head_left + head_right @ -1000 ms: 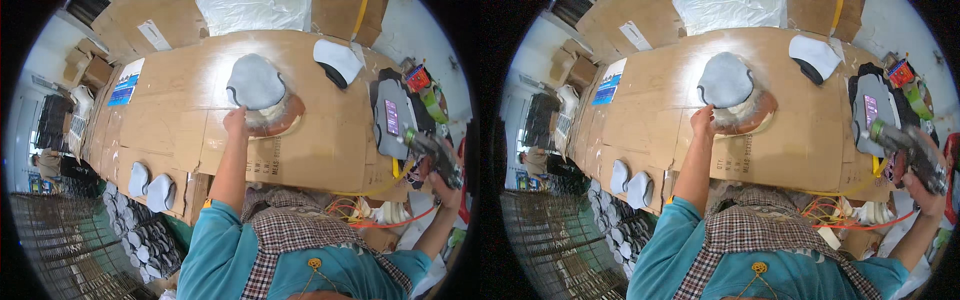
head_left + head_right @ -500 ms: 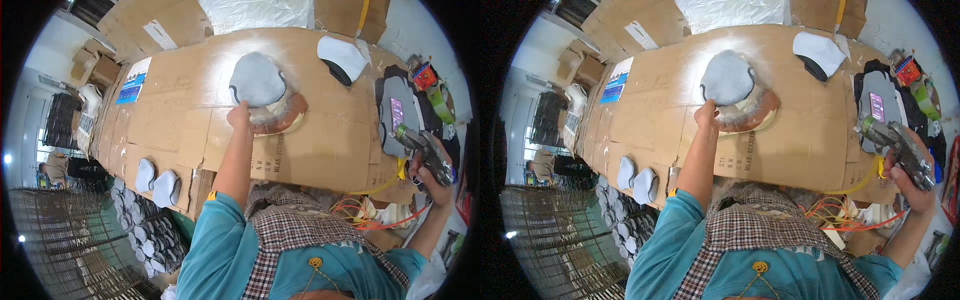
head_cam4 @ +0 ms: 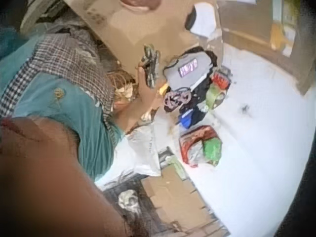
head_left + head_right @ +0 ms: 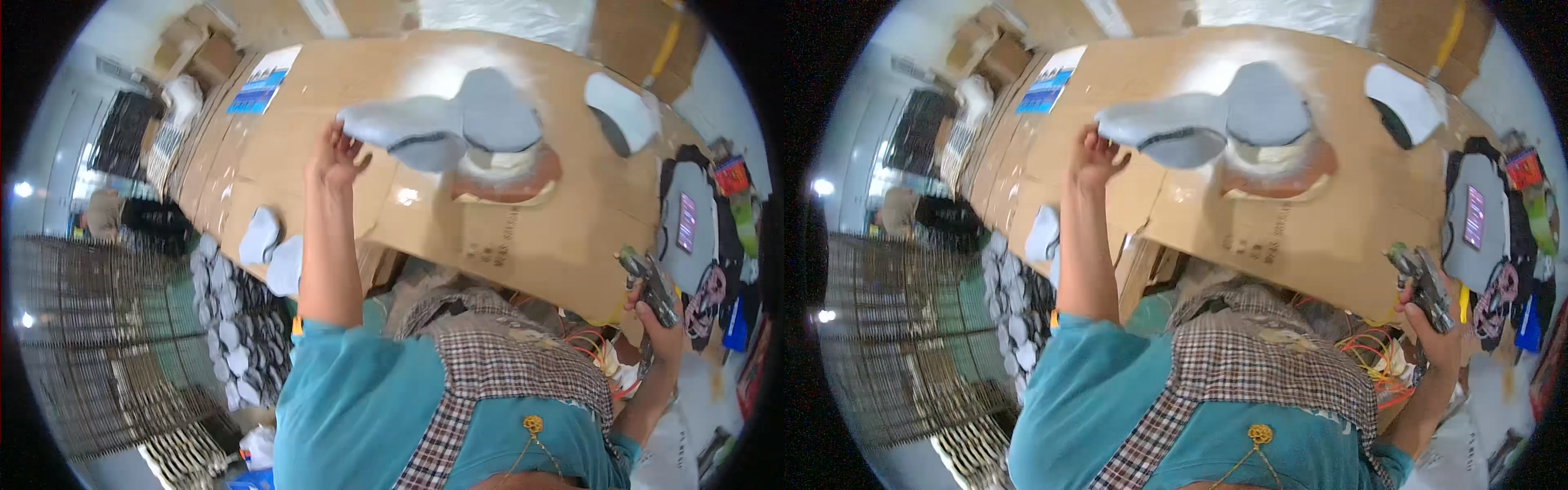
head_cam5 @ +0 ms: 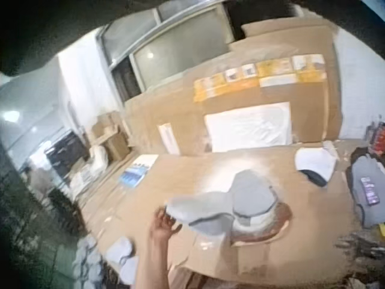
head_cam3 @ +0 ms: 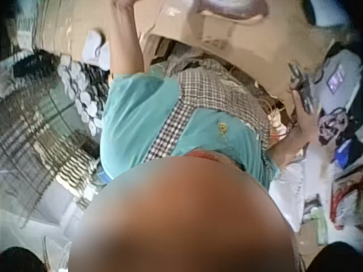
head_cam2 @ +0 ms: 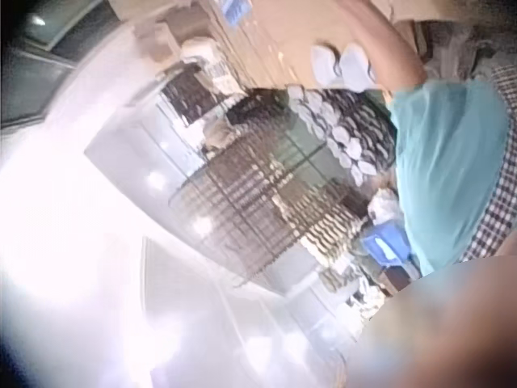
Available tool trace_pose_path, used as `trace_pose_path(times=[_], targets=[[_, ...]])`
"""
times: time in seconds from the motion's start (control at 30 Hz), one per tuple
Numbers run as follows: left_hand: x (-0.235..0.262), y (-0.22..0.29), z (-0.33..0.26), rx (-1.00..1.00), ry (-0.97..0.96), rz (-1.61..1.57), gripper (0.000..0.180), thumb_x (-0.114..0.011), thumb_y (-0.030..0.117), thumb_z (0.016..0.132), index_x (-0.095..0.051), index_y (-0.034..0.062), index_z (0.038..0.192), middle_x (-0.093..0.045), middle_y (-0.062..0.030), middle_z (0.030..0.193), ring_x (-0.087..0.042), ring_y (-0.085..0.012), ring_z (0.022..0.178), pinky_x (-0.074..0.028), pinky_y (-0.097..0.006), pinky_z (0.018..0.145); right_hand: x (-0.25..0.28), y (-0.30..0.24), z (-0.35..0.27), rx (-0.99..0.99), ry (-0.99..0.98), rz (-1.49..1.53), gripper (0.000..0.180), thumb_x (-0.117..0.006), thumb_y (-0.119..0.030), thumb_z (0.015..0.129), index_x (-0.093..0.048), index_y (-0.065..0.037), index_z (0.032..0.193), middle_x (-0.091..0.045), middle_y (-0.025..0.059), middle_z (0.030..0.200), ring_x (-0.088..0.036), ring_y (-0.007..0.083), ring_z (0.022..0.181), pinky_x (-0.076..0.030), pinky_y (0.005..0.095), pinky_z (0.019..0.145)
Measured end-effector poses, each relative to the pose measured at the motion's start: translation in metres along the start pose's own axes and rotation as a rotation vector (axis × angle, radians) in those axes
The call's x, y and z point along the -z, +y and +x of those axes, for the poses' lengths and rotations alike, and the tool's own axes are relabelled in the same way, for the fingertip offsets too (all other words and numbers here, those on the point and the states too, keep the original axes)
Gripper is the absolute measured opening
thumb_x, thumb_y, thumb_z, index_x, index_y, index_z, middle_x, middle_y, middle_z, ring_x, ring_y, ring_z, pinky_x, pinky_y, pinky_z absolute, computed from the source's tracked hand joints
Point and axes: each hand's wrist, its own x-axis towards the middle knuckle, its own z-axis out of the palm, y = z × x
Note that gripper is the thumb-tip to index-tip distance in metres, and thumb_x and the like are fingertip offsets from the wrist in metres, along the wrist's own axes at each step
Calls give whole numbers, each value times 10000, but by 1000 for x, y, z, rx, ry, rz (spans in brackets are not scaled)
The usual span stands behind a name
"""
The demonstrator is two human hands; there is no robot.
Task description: Organizing shoe upper components and applying adhesive using an industrial spray gun on a workbench.
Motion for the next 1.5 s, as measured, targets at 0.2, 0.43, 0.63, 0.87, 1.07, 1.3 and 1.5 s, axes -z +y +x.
trace_pose_path(times=[0.2, 0.43, 0.63, 0.87, 1.07, 1.3, 1.5], targets=[[80, 104, 105, -70, 205, -41, 88, -580, 282, 653, -547, 201, 662, -525, 70, 688, -483, -142, 822, -244, -527, 826, -80, -22, 0, -38, 13, -50, 430, -577, -99, 753, -425, 26, 1135, -531, 71, 844, -519, 154, 766, -422, 281, 713], [237, 91, 219, -349, 299, -85, 272, -515, 386, 753, -523, 204, 955, -537, 101, 956, -485, -110, 967, -121, -539, 907, -152, -43, 7, -291, 50, -107, 407, -594, -65, 749, -445, 30, 1116, -554, 84, 850, -549, 164, 764, -445, 283, 724], [315, -32, 231, 119, 494, -136, 450, -588, 237, 773, -452, 21, 1144, -498, -112, 1135, -491, -218, 993, -355, -432, 861, -187, -57, 9, -216, 35, -156, 435, -594, -56, 747, -416, 13, 1138, -553, 62, 844, -547, 127, 735, -453, 241, 662], [251, -90, 233, -280, 333, 629, 466, -614, 276, 725, -501, 15, 1094, -554, -120, 1031, -537, -201, 905, -417, -303, 771, -194, -76, -7, -116, 11, -190, 543, -600, -90, 741, -355, 15, 1215, -523, 63, 861, -511, 123, 773, -440, 262, 711], [89, -136, 180, -107, -478, 934, 373, -650, 274, 704, -579, -26, 914, -591, -77, 814, -556, -130, 672, -457, -258, 581, -201, -71, -29, -45, 83, -239, 539, -609, -105, 735, -371, 14, 1204, -530, 64, 838, -518, 120, 742, -447, 255, 683], [-30, -177, 109, -687, -437, 1461, 630, -664, 557, 577, -565, 18, 888, -589, -154, 870, -579, -268, 801, -445, -365, 704, -195, -61, -56, -89, 177, -256, 523, -581, -51, 734, -376, 5, 1212, -534, 66, 856, -533, 117, 754, -453, 243, 683], [-21, -199, 119, -682, -360, 1237, 548, -691, 518, 569, -553, 19, 748, -582, -127, 751, -562, -272, 683, -432, -359, 640, -196, -49, -76, -179, 284, -152, 546, -576, -61, 740, -348, 8, 1231, -537, 73, 857, -533, 129, 775, -441, 249, 690]])
